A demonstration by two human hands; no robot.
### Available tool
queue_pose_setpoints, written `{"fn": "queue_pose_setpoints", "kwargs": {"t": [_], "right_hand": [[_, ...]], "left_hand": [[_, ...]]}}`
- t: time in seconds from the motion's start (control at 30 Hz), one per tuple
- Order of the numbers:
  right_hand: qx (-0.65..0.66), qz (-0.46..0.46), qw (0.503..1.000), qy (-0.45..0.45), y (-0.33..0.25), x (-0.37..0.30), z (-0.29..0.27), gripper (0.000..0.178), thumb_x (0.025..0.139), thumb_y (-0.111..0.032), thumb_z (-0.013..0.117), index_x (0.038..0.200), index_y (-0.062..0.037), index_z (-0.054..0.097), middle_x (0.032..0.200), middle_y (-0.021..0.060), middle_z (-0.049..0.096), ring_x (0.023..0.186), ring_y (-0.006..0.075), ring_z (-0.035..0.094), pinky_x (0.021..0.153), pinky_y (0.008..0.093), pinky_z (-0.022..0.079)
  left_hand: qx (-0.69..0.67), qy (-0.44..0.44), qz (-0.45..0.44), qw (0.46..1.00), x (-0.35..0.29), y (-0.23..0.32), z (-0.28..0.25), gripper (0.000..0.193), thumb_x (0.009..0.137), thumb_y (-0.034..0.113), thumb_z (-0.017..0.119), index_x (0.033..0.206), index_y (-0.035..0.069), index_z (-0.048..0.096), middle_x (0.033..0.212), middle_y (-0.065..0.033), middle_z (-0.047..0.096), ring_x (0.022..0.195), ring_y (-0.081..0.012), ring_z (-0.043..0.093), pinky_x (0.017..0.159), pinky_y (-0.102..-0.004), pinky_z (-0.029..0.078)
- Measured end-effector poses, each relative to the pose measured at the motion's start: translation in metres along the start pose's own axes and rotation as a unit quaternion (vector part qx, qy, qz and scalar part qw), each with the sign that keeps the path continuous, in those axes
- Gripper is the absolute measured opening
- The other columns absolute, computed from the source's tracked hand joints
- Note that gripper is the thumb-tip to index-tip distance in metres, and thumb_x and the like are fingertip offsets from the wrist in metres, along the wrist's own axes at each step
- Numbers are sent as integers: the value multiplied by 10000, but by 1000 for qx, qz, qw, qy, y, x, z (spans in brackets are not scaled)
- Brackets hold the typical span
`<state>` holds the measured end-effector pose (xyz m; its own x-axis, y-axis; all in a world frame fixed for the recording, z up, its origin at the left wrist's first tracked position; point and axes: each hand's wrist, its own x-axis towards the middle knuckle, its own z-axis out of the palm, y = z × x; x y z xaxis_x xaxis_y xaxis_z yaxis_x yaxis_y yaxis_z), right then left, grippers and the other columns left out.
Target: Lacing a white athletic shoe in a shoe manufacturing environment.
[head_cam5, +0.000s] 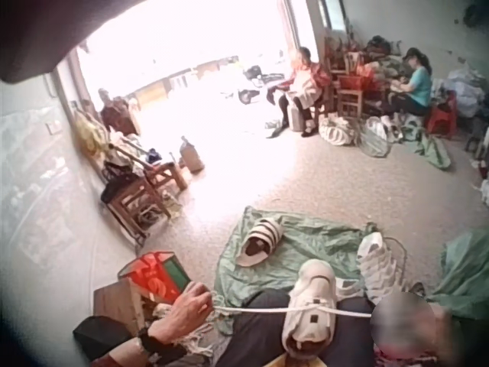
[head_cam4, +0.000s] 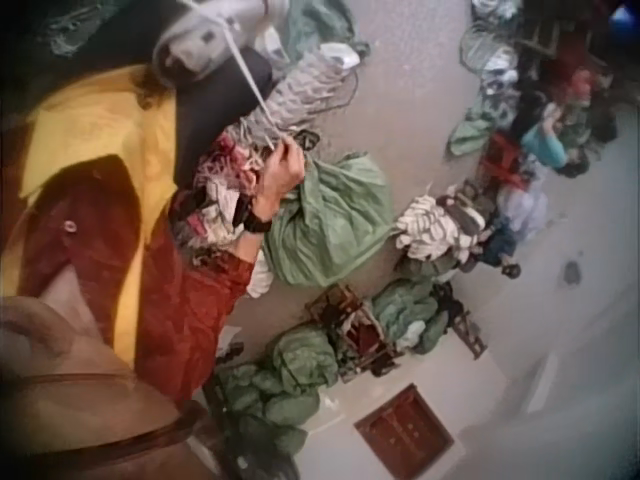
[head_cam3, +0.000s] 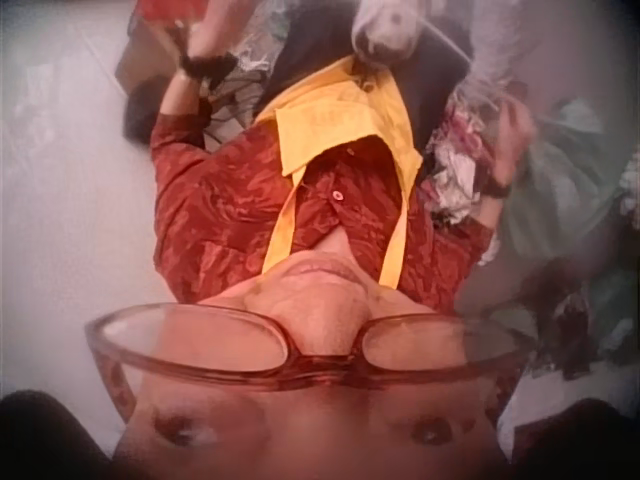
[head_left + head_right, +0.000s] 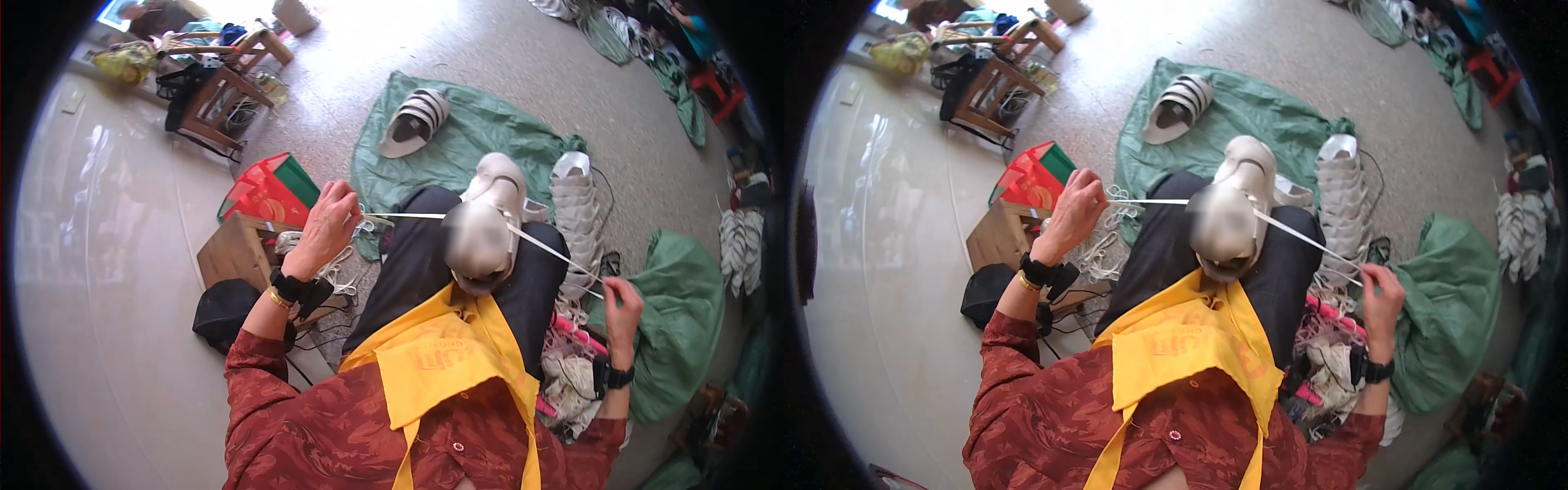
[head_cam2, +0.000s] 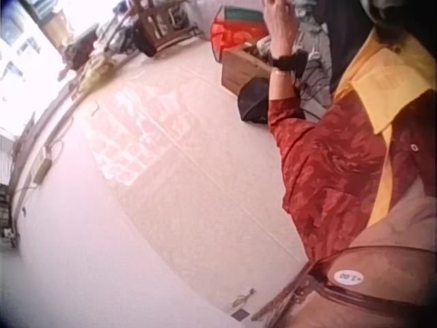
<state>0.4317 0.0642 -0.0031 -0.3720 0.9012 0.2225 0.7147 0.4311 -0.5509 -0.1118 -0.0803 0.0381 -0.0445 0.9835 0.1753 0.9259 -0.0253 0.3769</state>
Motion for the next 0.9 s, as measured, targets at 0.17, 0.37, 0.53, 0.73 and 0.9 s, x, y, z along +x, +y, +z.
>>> {"fn": "queue_pose_setpoints", "kwargs": {"t": [0.17, 0.37, 0.53, 0.73, 0.9], "right_hand": [[50, 123, 991, 1, 37, -18, -14, 89, 919, 4, 683, 1005, 16, 706, 886, 71, 706, 765, 145, 659, 699, 294, 523], [61, 137, 988, 32, 92, -38, -21, 103, 928, 9, 652, 1013, 15, 710, 852, 72, 700, 693, 138, 645, 650, 294, 517], [51, 170, 984, 37, 136, -53, -35, 104, 938, 5, 639, 1017, 19, 704, 823, 49, 689, 665, 113, 631, 638, 276, 516], [17, 188, 981, 53, 169, -64, -58, 98, 944, -4, 628, 1009, 12, 698, 808, 42, 672, 651, 113, 616, 621, 280, 512], [-4, 221, 975, 35, 202, -73, -75, 109, 962, -20, 626, 1047, 2, 691, 858, 27, 684, 704, 107, 633, 633, 277, 527]], "left_hand": [[65, 40, -83, 994, -10, -46, -27, 154, 815, 15, 703, 883, 7, 565, 912, -159, 559, 964, -365, 570, 822, -460, 477], [58, 105, -160, 980, -14, -95, -72, 125, 844, 20, 685, 867, -10, 566, 825, -178, 626, 811, -365, 633, 734, -445, 494], [60, 146, -231, 960, -25, -131, -105, 116, 877, 56, 682, 892, -17, 592, 761, -186, 640, 706, -322, 653, 657, -413, 503], [84, 172, -271, 943, -41, -168, -121, 117, 896, 103, 669, 897, -3, 621, 723, -162, 652, 676, -293, 664, 642, -406, 508], [86, 169, -301, 935, -46, -178, -131, 132, 895, 132, 668, 905, 5, 634, 733, -158, 661, 689, -285, 671, 665, -401, 519]]}}
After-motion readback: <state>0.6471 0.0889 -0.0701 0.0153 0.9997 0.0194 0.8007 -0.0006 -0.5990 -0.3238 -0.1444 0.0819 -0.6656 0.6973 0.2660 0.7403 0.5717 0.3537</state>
